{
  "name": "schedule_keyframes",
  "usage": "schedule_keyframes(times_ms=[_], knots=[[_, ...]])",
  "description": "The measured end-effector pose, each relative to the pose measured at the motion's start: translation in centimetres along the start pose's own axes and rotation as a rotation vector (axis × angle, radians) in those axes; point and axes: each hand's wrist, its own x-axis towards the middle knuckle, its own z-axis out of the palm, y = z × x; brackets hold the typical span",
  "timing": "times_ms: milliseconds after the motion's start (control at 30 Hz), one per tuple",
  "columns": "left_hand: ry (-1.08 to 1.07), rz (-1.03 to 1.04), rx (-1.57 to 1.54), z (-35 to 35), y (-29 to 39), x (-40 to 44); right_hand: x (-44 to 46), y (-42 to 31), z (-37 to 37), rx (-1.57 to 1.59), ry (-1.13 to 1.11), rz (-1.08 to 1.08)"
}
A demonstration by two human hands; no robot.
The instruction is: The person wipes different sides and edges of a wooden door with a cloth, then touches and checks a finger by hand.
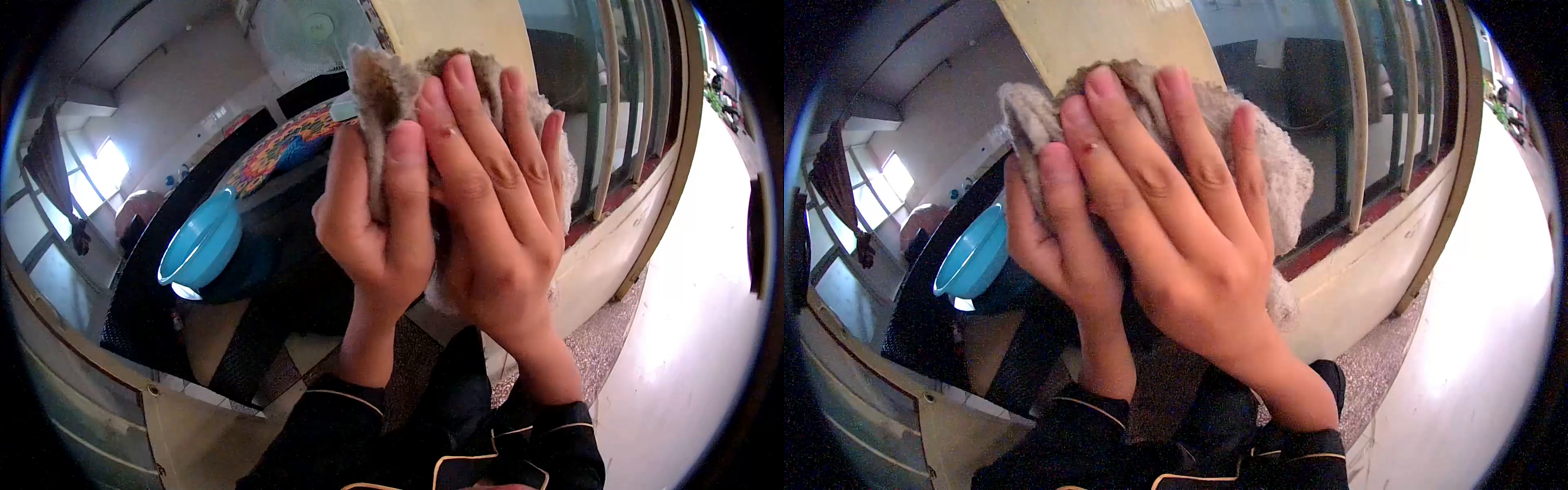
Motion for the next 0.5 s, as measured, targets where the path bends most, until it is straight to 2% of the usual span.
schedule_keyframes(times_ms=[67, 100, 200, 233, 333, 400, 467, 500], knots=[[-0.048, 0.051, -0.021, 0.1, -1.1, -1.3, -1.4, 0.4, -0.5, -0.005, -0.082, 0.027], [-0.066, 0.086, -0.017, 0.1, -1.5, -2.5, -3.6, 0.0, -0.3, -0.038, -0.056, 0.096], [-0.165, 0.108, -0.034, 0.0, -3.6, -9.3, -10.6, -0.1, -0.8, 0.022, -0.139, 0.205], [-0.228, 0.026, -0.074, -0.5, -4.3, -11.0, -12.0, 0.0, -1.0, 0.053, -0.161, 0.208], [-0.599, -0.6, -0.418, -4.2, -6.7, -16.0, -13.4, 0.2, -1.5, 0.083, -0.204, 0.255], [-1.133, -1.014, -0.583, -8.1, -11.1, -20.6, -13.5, 0.3, -1.7, 0.098, -0.201, 0.252], [-1.89, -1.254, -0.466, -12.7, -12.5, -23.4, -13.8, 0.6, -1.5, 0.094, -0.176, 0.24], [-2.336, -0.96, -0.368, -15.1, -13.2, -25.8, -14.0, 0.6, -1.4, 0.102, -0.153, 0.216]])
